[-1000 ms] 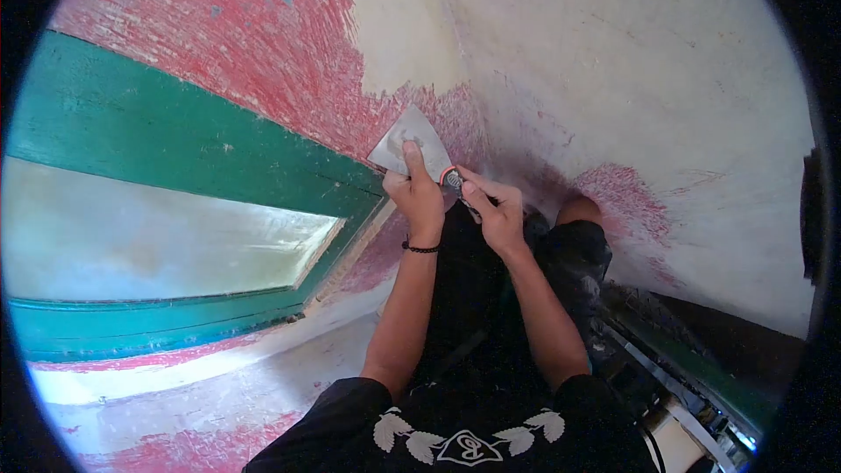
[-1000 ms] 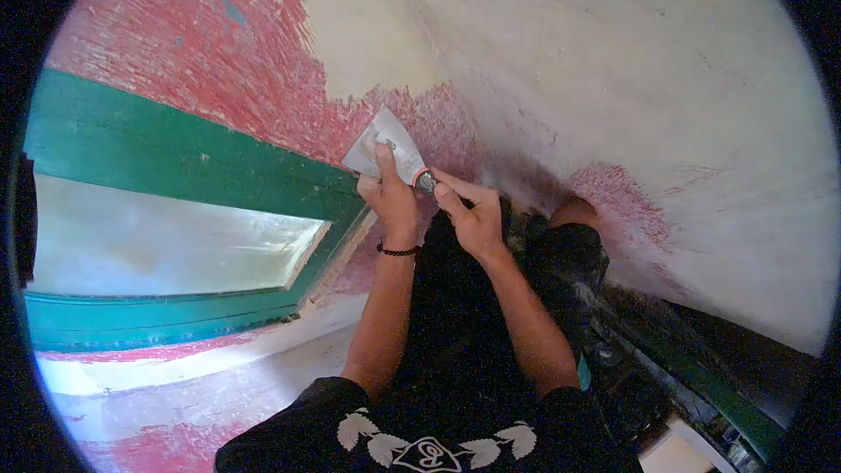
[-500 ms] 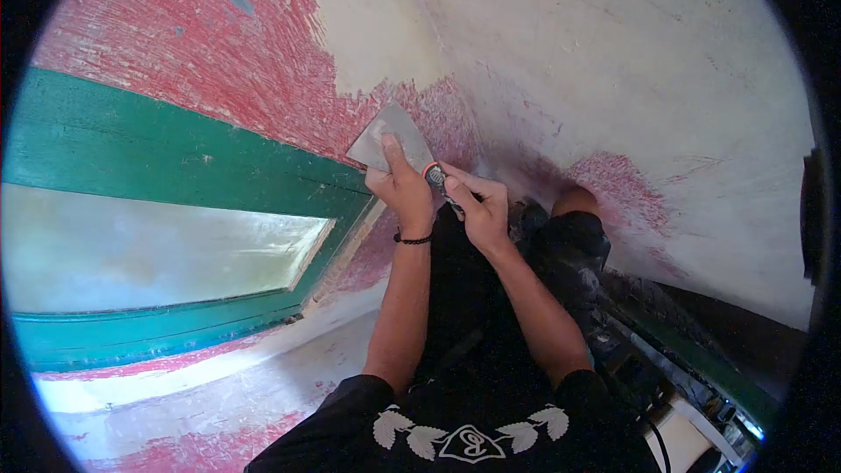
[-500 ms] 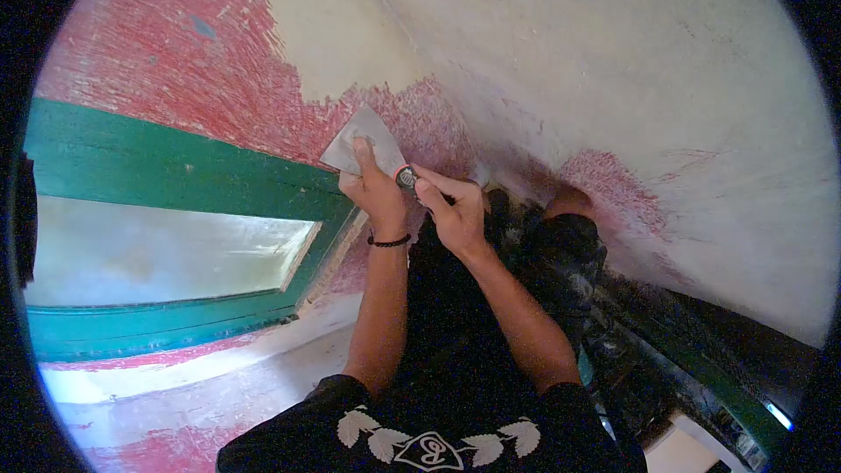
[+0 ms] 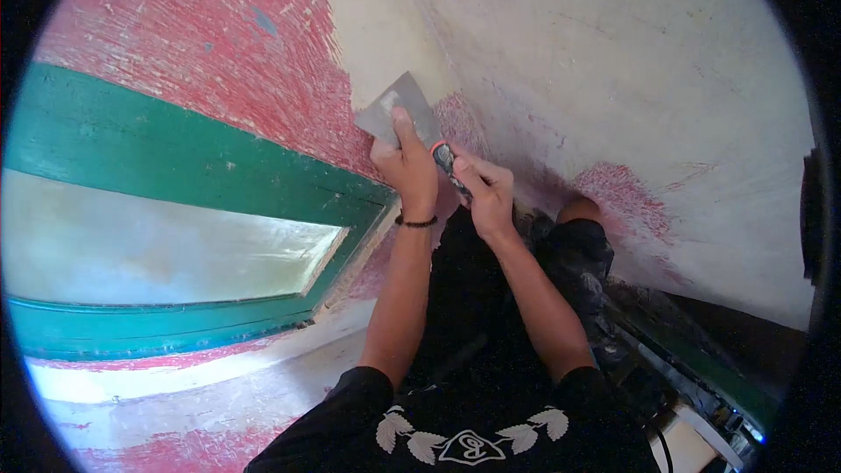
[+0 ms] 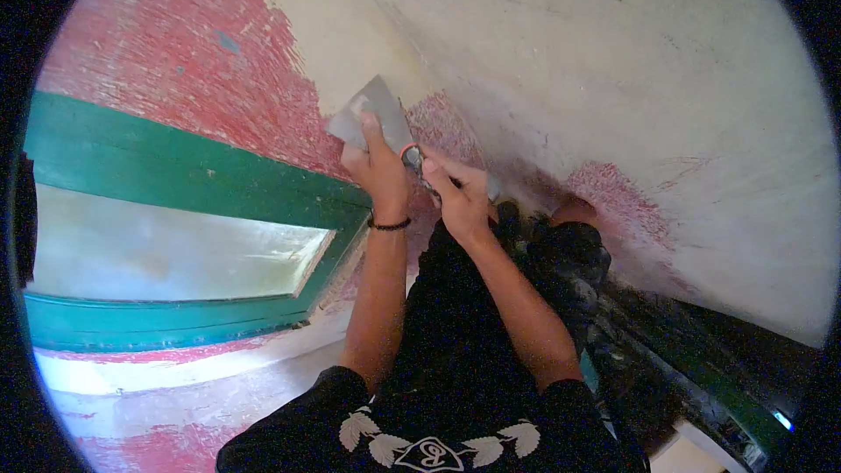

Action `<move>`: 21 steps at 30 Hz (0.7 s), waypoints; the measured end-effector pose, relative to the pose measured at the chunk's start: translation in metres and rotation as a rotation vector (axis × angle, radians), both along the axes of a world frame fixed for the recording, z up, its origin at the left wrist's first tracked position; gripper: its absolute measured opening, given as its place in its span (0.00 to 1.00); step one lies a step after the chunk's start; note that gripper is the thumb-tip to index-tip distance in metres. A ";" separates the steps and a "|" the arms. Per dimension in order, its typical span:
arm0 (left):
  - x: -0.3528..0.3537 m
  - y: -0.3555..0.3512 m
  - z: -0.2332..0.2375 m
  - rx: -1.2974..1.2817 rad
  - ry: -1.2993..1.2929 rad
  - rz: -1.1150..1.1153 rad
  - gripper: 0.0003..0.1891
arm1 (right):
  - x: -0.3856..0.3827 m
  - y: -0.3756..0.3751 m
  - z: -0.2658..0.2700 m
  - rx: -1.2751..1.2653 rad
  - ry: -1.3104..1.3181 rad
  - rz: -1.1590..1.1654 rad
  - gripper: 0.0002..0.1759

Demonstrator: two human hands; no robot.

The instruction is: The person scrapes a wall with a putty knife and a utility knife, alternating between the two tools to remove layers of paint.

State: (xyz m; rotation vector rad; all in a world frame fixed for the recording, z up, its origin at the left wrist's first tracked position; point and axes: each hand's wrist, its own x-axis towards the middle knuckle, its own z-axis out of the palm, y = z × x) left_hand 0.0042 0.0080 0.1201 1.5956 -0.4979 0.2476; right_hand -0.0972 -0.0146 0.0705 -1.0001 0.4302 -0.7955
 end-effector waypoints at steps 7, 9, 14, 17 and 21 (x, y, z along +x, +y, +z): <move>-0.016 0.031 -0.046 -0.047 0.147 0.000 0.22 | -0.016 0.023 -0.039 0.019 0.054 0.085 0.21; -0.014 0.033 -0.046 -0.007 0.140 -0.016 0.22 | -0.014 0.023 -0.038 0.018 0.065 0.086 0.21; -0.007 0.012 -0.026 -0.015 0.070 -0.043 0.21 | -0.010 0.004 -0.026 0.016 0.062 0.063 0.21; -0.006 0.016 -0.036 -0.014 0.050 -0.026 0.21 | -0.012 0.006 -0.027 -0.015 0.059 0.058 0.21; -0.009 0.027 -0.037 0.009 0.056 -0.012 0.21 | -0.011 0.019 -0.033 0.015 0.070 0.070 0.18</move>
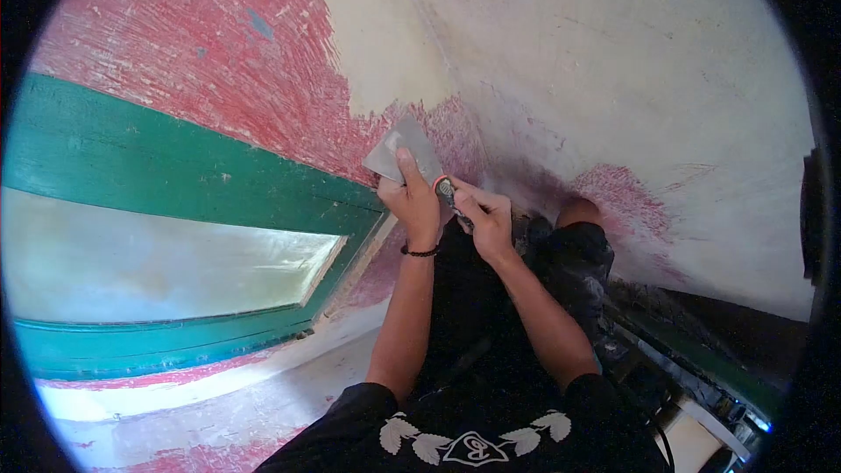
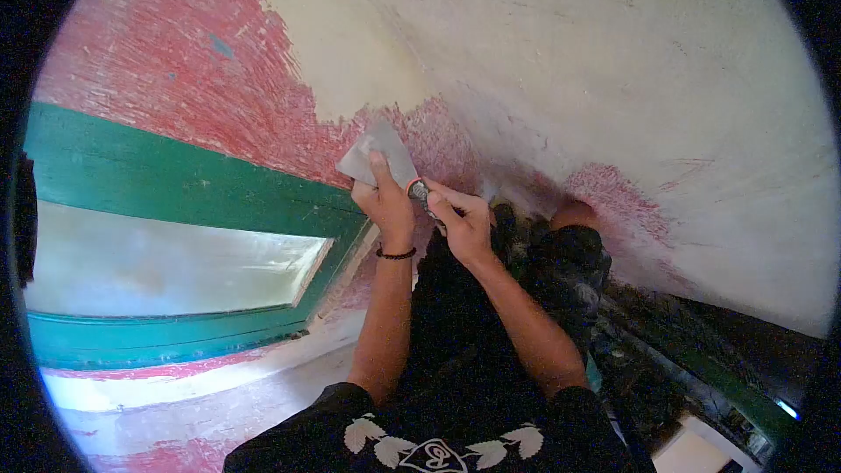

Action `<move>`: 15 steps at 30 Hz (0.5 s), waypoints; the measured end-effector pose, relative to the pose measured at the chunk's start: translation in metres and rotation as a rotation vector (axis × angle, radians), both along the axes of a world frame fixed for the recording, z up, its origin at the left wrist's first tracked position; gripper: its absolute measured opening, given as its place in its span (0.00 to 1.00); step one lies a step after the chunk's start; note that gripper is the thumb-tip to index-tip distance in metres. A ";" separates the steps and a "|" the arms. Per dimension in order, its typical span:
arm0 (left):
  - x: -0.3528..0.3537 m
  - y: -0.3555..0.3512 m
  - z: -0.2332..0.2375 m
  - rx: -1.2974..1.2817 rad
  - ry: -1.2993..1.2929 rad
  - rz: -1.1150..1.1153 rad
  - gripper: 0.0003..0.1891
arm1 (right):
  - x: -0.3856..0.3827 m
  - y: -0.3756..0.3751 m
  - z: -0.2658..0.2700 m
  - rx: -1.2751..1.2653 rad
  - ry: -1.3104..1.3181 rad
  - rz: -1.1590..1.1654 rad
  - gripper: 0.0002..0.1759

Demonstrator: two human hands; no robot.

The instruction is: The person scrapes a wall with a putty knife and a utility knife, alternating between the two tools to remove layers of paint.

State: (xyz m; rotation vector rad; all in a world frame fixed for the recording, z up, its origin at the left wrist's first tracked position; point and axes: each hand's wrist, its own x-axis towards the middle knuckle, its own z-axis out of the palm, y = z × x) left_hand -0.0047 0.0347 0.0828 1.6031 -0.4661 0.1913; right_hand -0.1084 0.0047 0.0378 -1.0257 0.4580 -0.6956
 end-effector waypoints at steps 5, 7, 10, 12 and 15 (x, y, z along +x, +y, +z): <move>0.010 -0.022 0.027 0.001 -0.011 -0.023 0.22 | 0.011 -0.023 0.018 -0.022 -0.048 -0.025 0.18; 0.005 -0.028 0.032 -0.048 -0.059 0.006 0.22 | 0.010 -0.029 0.025 -0.013 -0.064 -0.016 0.18; 0.005 -0.021 0.014 -0.081 0.039 -0.016 0.22 | -0.002 -0.027 0.026 0.003 -0.069 0.039 0.18; 0.001 -0.007 -0.007 -0.054 0.056 -0.004 0.21 | -0.008 -0.017 0.014 -0.044 -0.053 0.041 0.20; -0.005 0.000 -0.016 -0.017 0.015 0.044 0.21 | -0.007 -0.010 -0.009 -0.023 -0.033 0.065 0.20</move>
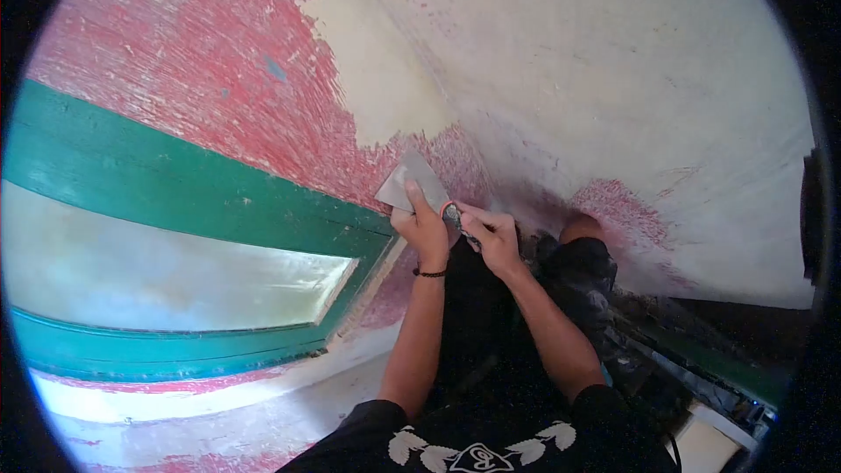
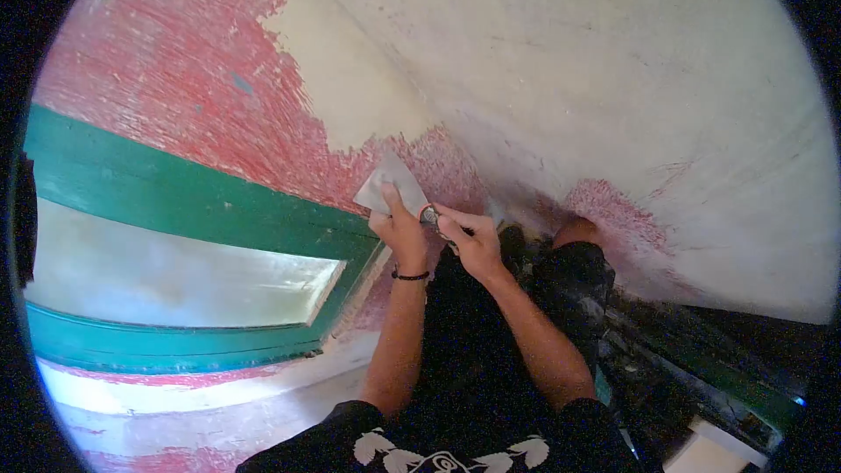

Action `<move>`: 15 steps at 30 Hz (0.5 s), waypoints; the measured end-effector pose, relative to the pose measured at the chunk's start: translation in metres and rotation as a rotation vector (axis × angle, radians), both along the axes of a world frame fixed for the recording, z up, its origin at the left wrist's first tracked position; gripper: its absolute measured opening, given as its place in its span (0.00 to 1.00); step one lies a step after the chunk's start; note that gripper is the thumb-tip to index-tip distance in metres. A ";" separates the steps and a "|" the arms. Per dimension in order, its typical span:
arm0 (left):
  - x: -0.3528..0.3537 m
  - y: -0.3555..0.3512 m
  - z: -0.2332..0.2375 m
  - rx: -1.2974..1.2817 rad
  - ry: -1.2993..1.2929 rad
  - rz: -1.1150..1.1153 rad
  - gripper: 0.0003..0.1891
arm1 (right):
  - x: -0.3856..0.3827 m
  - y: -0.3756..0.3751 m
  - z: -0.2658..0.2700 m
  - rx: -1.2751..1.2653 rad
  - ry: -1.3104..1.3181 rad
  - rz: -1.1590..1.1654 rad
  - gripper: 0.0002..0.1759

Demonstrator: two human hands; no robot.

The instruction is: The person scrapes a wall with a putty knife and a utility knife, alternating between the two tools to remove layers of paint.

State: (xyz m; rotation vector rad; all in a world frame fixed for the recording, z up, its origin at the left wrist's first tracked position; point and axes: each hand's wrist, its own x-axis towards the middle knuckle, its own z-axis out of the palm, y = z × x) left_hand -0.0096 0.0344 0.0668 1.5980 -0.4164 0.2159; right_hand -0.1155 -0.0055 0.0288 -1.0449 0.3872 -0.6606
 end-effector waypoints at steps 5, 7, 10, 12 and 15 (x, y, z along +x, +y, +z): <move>-0.002 0.000 -0.003 -0.081 0.109 -0.062 0.20 | -0.005 -0.011 0.005 0.010 0.060 0.015 0.19; -0.004 0.004 0.005 -0.085 0.179 -0.102 0.20 | -0.003 -0.005 0.007 -0.009 0.069 -0.021 0.19; -0.003 0.008 0.015 -0.068 0.211 -0.136 0.21 | 0.008 0.009 -0.004 -0.055 0.015 -0.109 0.19; 0.000 0.007 0.017 -0.070 0.186 -0.143 0.21 | 0.015 0.009 -0.006 -0.072 -0.012 -0.152 0.18; 0.007 0.000 0.016 -0.069 0.128 -0.151 0.22 | 0.014 0.003 0.001 -0.068 -0.020 -0.141 0.18</move>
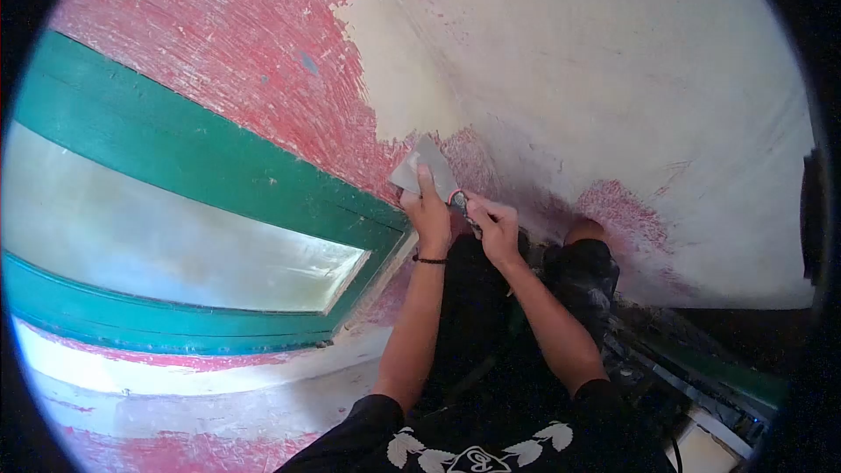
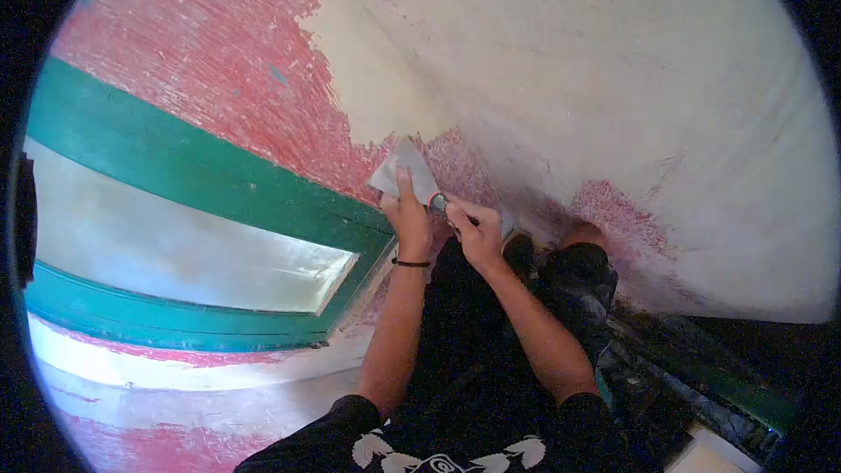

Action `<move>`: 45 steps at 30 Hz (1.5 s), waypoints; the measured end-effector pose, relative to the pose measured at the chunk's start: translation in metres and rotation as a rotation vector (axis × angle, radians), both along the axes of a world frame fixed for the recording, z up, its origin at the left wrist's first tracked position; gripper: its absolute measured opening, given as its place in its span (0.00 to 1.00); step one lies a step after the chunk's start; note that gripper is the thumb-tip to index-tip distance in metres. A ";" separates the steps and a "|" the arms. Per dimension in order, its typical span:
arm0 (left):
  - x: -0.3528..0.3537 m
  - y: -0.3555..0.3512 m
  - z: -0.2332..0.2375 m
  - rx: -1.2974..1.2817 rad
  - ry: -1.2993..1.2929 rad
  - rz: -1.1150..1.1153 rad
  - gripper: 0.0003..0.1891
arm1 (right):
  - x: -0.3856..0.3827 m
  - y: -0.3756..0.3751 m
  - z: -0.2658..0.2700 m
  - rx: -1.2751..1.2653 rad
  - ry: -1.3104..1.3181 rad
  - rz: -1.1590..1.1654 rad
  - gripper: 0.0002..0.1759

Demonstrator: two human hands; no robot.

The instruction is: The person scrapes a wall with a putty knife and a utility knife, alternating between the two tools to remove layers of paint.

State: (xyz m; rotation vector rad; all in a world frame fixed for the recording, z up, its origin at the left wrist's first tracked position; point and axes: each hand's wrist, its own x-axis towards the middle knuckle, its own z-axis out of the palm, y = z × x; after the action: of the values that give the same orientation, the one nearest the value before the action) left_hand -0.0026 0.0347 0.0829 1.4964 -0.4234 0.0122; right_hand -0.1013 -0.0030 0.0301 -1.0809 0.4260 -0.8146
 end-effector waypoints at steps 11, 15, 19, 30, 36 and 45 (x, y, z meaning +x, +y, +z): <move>-0.006 0.013 -0.004 -0.153 0.096 -0.015 0.20 | -0.011 0.004 0.007 -0.095 -0.061 0.017 0.19; 0.003 0.012 0.007 -0.027 -0.052 -0.004 0.21 | -0.012 -0.003 0.015 -0.055 0.010 0.120 0.21; -0.005 0.017 0.024 0.012 -0.017 0.023 0.22 | -0.008 0.008 0.021 -0.031 -0.055 0.116 0.22; 0.004 0.026 0.028 0.054 -0.019 -0.096 0.22 | -0.008 0.009 0.030 0.030 -0.022 0.099 0.20; -0.005 0.035 0.009 0.070 0.302 -0.119 0.18 | -0.013 0.000 0.000 -0.134 0.030 0.091 0.19; -0.003 0.031 0.001 -0.046 0.152 -0.096 0.18 | -0.015 0.006 0.001 -0.014 0.007 0.120 0.19</move>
State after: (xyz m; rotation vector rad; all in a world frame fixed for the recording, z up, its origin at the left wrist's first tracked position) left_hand -0.0058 0.0657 0.0837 1.4196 -0.3693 -0.1651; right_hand -0.1162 0.0029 0.0315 -1.1113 0.3582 -0.7091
